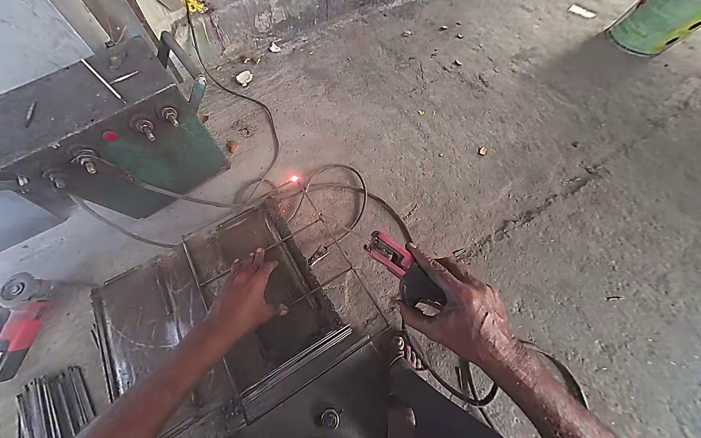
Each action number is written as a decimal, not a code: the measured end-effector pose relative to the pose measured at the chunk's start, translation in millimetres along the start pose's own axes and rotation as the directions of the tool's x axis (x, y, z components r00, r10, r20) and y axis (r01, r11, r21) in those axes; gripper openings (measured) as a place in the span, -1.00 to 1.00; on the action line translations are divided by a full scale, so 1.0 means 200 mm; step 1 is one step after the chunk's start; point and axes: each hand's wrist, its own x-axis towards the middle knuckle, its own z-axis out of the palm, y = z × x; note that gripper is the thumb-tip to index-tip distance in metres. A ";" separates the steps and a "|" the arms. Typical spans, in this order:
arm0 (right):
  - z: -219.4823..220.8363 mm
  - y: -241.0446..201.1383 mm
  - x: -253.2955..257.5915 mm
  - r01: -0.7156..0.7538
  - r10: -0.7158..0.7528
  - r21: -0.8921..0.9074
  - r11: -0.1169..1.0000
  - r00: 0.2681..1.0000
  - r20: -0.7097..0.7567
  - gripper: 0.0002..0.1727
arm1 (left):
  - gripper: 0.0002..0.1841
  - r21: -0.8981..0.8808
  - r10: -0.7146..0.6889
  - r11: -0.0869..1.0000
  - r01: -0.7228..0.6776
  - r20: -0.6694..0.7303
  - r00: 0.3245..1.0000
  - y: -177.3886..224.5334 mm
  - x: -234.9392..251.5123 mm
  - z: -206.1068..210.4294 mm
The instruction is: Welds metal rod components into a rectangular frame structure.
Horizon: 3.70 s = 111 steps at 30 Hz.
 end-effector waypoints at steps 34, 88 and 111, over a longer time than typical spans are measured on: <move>0.03 0.01 -0.01 0.002 -0.001 -0.011 1.000 1.000 0.028 -0.06 | 0.03 -0.023 0.071 0.997 -0.075 -0.125 0.990 -0.04 0.00 0.05; -0.10 0.04 -0.28 -0.014 0.011 0.081 0.997 0.999 0.030 -0.06 | 0.35 -0.151 -0.191 0.975 0.161 -0.208 0.959 -0.10 0.07 -0.05; -0.05 0.05 -0.26 -0.011 0.008 0.053 0.999 0.999 0.043 -0.03 | 0.35 -0.136 -0.070 0.990 0.023 -0.347 0.935 -0.18 0.11 0.04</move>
